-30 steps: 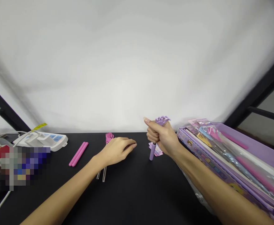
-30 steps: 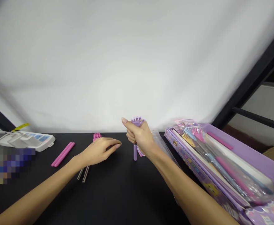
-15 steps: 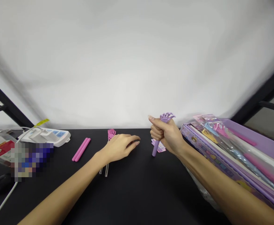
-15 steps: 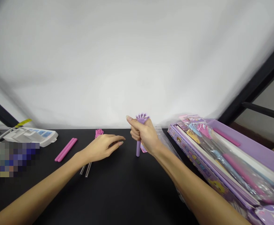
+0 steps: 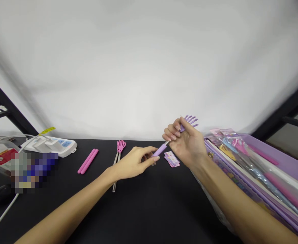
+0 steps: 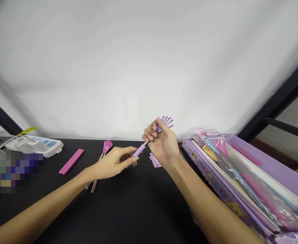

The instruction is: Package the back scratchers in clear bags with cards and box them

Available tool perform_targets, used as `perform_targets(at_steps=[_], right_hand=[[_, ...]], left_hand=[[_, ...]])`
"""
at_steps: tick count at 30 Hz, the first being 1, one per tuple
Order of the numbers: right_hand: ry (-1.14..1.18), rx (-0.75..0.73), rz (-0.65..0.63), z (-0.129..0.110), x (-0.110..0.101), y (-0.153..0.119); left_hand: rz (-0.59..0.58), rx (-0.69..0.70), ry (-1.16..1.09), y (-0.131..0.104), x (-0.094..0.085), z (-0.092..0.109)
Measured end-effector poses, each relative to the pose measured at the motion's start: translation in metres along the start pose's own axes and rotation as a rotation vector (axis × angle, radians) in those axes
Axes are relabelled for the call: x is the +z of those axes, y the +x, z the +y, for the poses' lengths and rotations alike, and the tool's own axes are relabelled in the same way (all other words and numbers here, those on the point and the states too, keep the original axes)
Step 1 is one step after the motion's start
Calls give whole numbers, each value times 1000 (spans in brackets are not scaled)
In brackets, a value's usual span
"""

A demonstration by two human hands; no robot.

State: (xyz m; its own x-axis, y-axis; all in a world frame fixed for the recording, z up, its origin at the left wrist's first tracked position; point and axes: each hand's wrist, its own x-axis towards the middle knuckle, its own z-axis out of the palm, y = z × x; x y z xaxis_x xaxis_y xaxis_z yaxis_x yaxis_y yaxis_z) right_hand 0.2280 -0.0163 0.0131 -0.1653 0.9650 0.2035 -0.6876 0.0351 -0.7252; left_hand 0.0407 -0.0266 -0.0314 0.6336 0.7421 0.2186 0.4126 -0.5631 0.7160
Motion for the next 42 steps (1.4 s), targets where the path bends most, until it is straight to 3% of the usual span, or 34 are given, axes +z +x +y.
perform_targets(at_steps=[7,12,14,19,22,25,28,30,32,34,38,42], right_hand=[[20,-47,82,-7,-8,3],[-480,-139,18,-15,-12,5],[-714,-53,-26,-17,-19,7],[-1212,378,-35,-23,-51,13],[-1472,433,-189,-32,-64,14],[-1582,443,-355,-45,-69,12],[-1900,426,-177,-55,-74,9],[-2064,550,-15,-55,-79,7],[-2066,708,48,-52,-83,5],[-2024,764,44,-49,-86,5],[-2082,615,-25,-51,-82,7],[-1776,258,-337,-55,-63,3]], left_hand=[[-10,-66,-12,-1,-4,-5],[14,-63,-65,-2,1,-3],[40,-80,-97,-1,2,0],[104,-102,18,3,-5,2],[85,-83,186,4,-14,-3],[75,-96,272,3,-19,-10],[53,-120,268,2,-18,-15],[36,-116,244,2,-17,-16],[29,-113,220,3,-15,-15],[21,-113,205,4,-13,-13],[2,-101,212,6,-11,-8],[1,-78,248,8,-10,-7]])
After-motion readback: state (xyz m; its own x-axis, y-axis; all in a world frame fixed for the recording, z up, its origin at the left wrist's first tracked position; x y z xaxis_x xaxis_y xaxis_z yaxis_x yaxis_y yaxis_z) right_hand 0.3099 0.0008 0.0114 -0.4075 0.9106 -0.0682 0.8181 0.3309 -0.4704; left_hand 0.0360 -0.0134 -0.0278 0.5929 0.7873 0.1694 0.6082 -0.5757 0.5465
